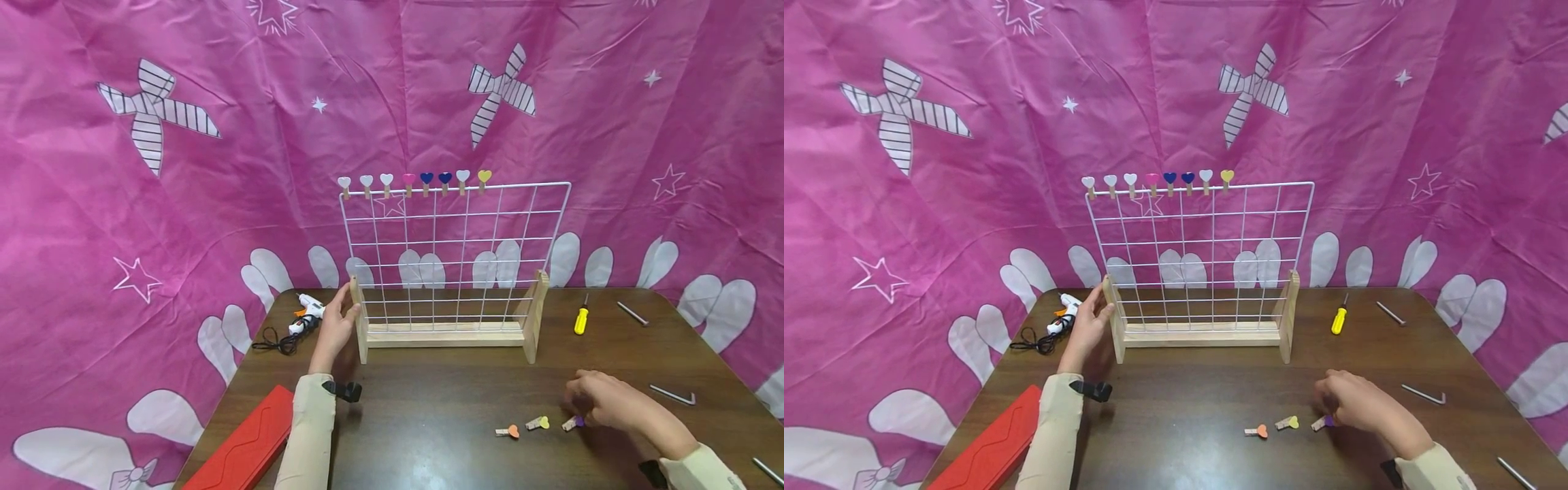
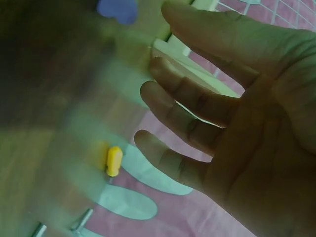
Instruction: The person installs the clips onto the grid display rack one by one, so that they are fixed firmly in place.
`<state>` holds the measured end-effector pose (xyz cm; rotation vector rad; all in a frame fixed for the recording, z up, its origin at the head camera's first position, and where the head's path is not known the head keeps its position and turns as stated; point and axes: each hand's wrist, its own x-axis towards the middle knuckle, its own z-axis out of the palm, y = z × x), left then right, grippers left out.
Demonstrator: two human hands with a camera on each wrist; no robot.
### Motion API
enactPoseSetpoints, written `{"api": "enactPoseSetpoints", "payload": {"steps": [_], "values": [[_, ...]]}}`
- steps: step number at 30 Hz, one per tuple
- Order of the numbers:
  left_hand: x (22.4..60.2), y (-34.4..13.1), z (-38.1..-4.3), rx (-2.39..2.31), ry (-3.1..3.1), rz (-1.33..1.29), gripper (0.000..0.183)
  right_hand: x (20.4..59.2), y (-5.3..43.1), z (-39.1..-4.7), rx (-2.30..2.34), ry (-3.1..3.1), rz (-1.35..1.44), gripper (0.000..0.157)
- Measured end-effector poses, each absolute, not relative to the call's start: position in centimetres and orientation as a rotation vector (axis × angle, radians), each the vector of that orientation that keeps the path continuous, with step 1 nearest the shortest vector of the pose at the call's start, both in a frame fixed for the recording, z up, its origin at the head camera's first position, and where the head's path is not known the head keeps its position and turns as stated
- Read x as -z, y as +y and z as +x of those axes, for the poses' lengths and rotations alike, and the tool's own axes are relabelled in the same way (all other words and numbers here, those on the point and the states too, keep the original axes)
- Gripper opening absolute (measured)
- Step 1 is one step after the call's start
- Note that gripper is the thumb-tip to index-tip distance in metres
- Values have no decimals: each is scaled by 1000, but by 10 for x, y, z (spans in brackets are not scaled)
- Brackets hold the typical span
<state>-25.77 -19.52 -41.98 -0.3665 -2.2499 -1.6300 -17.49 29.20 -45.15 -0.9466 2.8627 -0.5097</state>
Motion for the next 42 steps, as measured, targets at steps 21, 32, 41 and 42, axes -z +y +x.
{"api": "enactPoseSetpoints", "payload": {"steps": [21, 32, 41, 42], "values": [[422, -192, -259, 1658, -2205, -413, 51, 476, 296, -176, 544, 2799, -964, 34], [423, -192, -260, 1625, -2189, -429, 50, 472, 295, -178, 521, 2785, -963, 31], [423, -195, -259, 1621, -2222, -400, 51, 437, 291, -187, 594, 2823, -970, 27], [423, -195, -259, 1624, -2224, -393, 51, 432, 290, -189, 585, 2839, -982, 28]]}}
